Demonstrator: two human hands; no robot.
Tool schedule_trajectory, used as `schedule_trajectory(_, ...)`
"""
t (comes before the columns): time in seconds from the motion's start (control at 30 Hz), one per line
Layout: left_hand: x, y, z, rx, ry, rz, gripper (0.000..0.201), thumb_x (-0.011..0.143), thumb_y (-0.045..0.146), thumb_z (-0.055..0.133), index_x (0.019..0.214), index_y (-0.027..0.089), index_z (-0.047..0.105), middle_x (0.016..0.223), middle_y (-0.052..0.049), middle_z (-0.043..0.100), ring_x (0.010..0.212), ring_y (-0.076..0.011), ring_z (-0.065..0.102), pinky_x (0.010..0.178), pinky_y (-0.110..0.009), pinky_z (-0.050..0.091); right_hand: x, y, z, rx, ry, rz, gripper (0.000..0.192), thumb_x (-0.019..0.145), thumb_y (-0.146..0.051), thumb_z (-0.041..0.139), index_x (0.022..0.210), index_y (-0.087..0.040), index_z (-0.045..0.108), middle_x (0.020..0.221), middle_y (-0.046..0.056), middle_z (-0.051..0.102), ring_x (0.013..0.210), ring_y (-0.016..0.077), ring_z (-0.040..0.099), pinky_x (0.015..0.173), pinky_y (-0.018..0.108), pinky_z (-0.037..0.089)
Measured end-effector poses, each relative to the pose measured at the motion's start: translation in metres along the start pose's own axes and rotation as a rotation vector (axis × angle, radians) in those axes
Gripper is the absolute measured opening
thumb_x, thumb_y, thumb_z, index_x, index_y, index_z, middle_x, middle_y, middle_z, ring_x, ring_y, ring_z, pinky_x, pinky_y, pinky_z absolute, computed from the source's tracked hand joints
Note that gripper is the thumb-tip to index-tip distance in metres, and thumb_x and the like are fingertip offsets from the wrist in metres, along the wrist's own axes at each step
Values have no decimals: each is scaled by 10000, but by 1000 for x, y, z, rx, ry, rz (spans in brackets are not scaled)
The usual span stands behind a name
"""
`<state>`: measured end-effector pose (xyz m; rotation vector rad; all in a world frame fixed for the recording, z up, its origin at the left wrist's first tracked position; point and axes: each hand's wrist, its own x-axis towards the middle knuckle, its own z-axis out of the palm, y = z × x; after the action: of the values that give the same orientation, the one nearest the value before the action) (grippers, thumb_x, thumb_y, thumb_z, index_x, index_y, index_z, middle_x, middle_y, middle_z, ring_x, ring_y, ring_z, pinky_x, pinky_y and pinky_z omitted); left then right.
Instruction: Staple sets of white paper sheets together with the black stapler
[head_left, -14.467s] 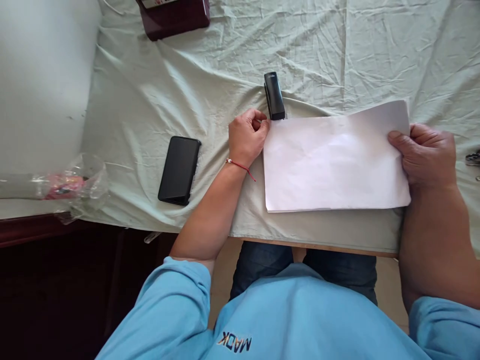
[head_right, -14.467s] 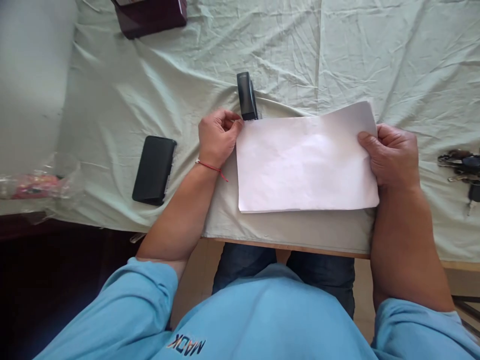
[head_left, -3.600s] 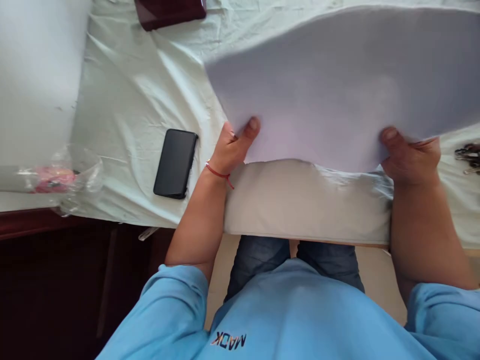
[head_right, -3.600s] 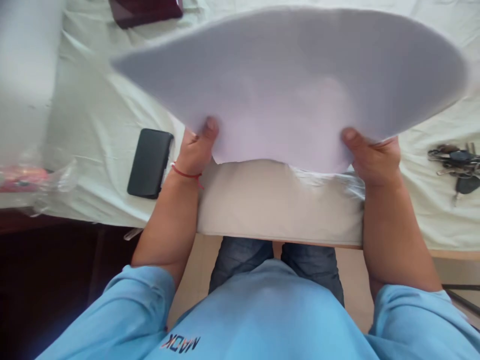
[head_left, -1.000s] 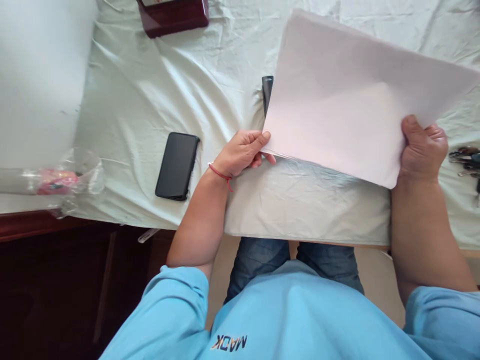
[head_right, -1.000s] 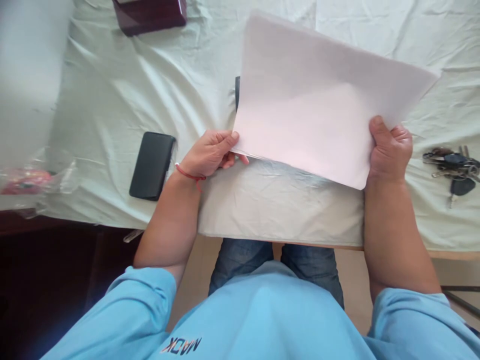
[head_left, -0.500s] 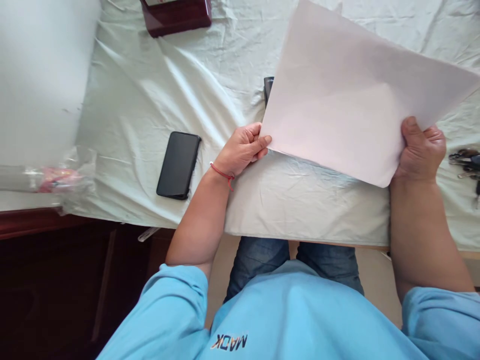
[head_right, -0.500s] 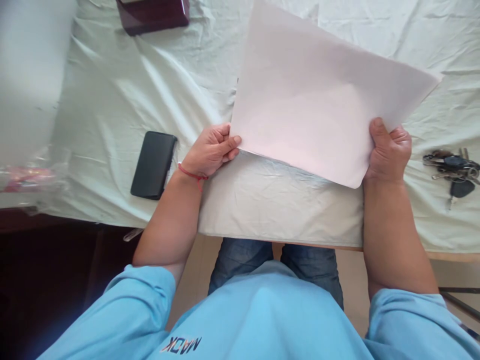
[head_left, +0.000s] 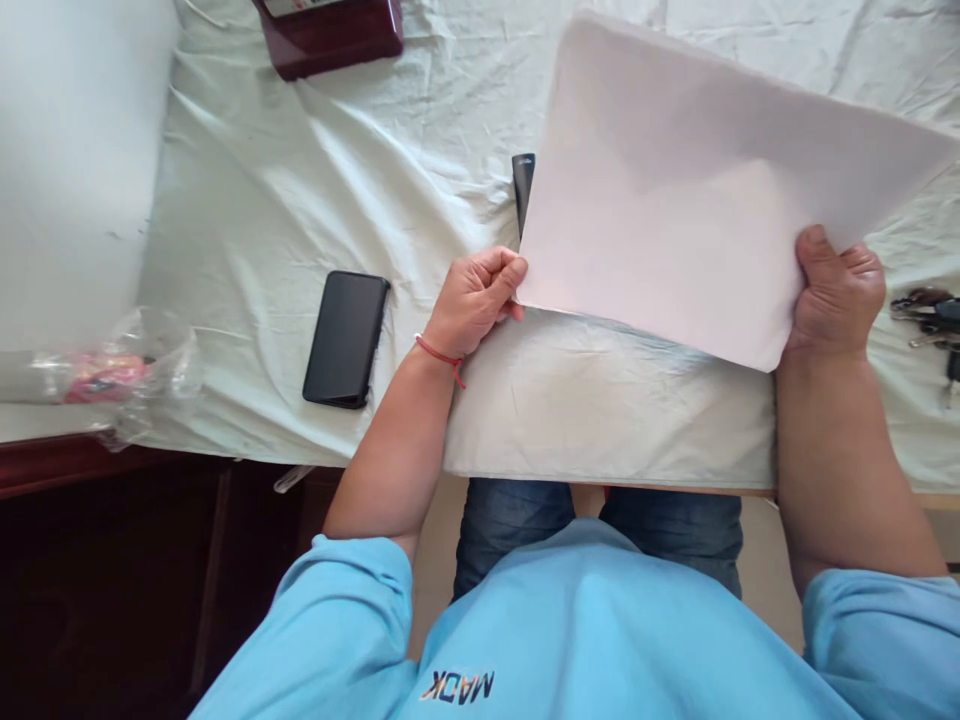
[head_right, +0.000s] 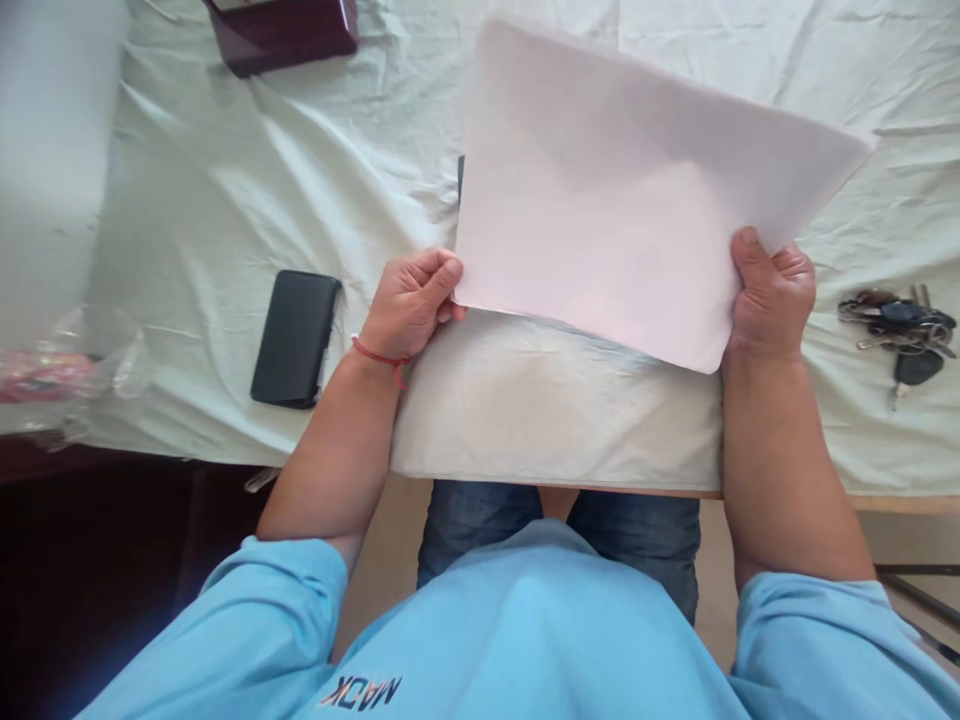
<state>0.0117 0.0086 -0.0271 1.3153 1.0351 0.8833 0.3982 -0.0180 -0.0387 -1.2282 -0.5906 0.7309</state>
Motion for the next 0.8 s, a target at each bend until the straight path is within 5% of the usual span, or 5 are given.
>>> schedule_trajectory(0.3,-4,15,-1,-14,-92,-149,592,863,735,831,827,192,598,674,-42,729,408,-34,370,364,-203,210,-3,-2,1,-26,-27,-21,86,870,-126,831,949,-130,798,993,20,808,1062,183,794,1257,466,565)
schedule_trajectory(0.43,-5,18,1,11,-118,-156,538,875,596,876,729,182,565,717,-70,754,436,-31,398,384,-203,244,-2,0,0,-57,-48,-71,68,878,-181,838,931,-160,800,1002,14,817,1091,187,792,1266,460,559)
schedule_trajectory(0.8,5,-1,-4,-119,-43,-100,559,726,574,1000,888,223,596,667,30,670,493,-65,481,444,-220,335,0,8,-6,11,-177,-129,396,719,-392,975,980,-139,818,1000,53,809,1068,217,785,1219,447,585)
